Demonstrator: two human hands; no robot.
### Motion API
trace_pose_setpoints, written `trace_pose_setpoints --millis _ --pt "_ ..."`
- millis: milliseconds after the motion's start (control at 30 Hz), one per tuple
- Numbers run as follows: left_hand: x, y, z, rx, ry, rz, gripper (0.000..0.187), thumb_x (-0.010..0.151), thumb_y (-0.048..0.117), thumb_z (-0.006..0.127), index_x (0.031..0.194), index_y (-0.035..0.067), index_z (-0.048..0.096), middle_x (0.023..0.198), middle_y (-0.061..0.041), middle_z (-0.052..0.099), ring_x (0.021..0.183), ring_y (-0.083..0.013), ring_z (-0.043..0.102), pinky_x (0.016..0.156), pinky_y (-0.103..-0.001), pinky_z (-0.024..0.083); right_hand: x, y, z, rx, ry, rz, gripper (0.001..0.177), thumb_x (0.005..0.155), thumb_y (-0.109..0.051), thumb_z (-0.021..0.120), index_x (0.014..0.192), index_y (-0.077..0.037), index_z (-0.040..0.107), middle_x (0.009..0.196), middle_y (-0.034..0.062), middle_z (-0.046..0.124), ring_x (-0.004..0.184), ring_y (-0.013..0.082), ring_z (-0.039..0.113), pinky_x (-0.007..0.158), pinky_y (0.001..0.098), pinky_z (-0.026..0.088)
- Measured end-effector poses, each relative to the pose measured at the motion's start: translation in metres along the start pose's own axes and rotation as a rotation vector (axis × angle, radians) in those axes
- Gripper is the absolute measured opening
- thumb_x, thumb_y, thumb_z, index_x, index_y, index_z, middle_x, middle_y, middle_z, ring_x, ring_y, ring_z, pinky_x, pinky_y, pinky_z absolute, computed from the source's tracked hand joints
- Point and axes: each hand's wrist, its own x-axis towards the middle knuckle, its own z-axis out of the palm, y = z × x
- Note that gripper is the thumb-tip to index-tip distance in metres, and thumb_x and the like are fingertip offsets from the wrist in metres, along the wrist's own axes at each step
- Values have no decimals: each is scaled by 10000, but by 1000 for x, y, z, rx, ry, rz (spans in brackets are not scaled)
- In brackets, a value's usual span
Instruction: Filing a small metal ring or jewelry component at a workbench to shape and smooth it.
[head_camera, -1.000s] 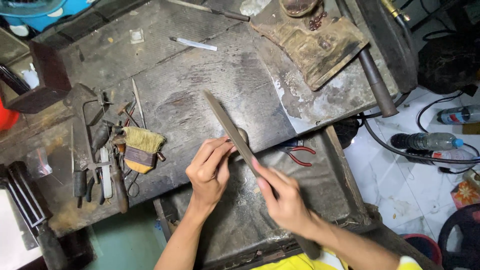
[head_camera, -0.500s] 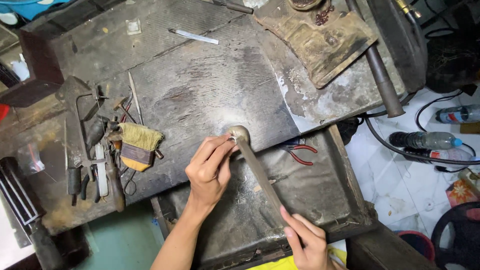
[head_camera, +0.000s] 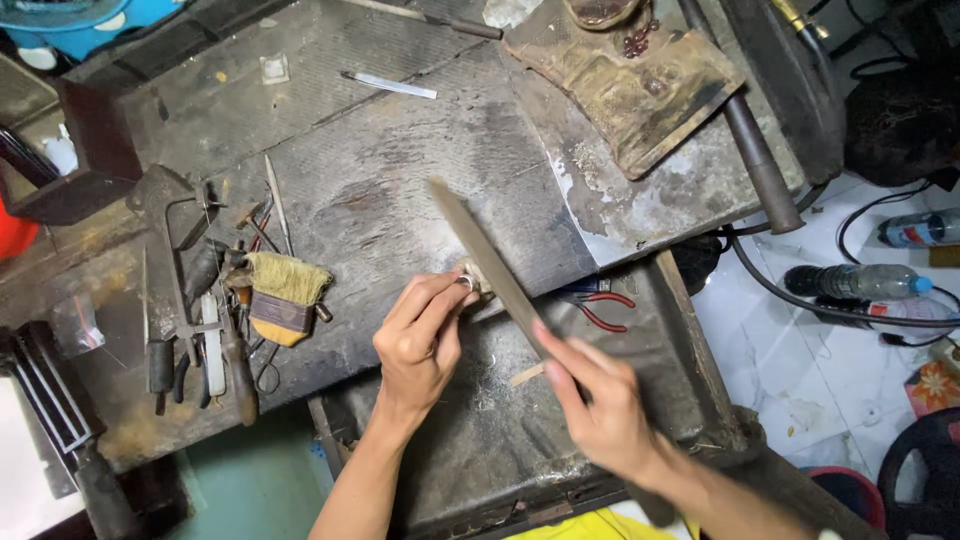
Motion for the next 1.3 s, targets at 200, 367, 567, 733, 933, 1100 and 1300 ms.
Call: trace_pose_setpoints --millis 200,367,567,733,933,1100,1300 --pt "0 -1 -2 -5 -31 -5 65 982 -93 595 997 -105 657 1018 -220 668 899 -378 681 842 -415 573 -97 -1 11 -86 141 45 344 971 -97 574 1275 42 654 984 126 726 658 128 632 649 233 543" --pt "6 3 -5 -28 -32 2 102 990 -109 550 997 -112 651 991 -209 669 873 -369 656 832 -411 560 -58 6 17 -49 41 -47 376 999 -45 555 1359 65 561 925 107 687 660 129 576 576 265 500" --pt "5 5 -3 -32 -21 -8 81 988 -90 587 987 -87 669 984 -178 679 882 -334 674 837 -383 561 29 -8 5 26 -90 -56 403 1043 -79 529 1438 -6 534 878 65 624 675 149 519 624 294 443" --pt "2 5 2 9 51 -17 26 934 -76 697 957 -84 690 974 -192 698 856 -322 705 836 -387 592 -8 -7 10 -1 39 -32 392 1035 -102 536 1397 45 552 860 82 669 642 132 552 558 281 468" --pt "1 1 0 -8 20 -7 38 943 -80 684 975 -100 682 984 -213 683 873 -347 697 840 -402 591 -90 -1 9 -81 101 83 359 980 -82 552 1302 56 633 840 74 639 601 127 508 577 280 459" --pt "5 0 -2 -35 -9 10 62 974 -106 593 951 -115 650 963 -216 667 840 -373 657 795 -409 563 -53 6 15 -15 30 -39 414 1001 -24 564 1405 60 537 808 65 587 604 124 480 528 292 401" --pt "2 -4 -2 -69 -35 11 85 987 -97 571 972 -103 654 983 -214 662 888 -374 668 834 -415 565 41 -9 -6 31 -160 -8 408 1027 -88 537 1428 -12 549 1151 148 737 940 225 712 863 314 538"
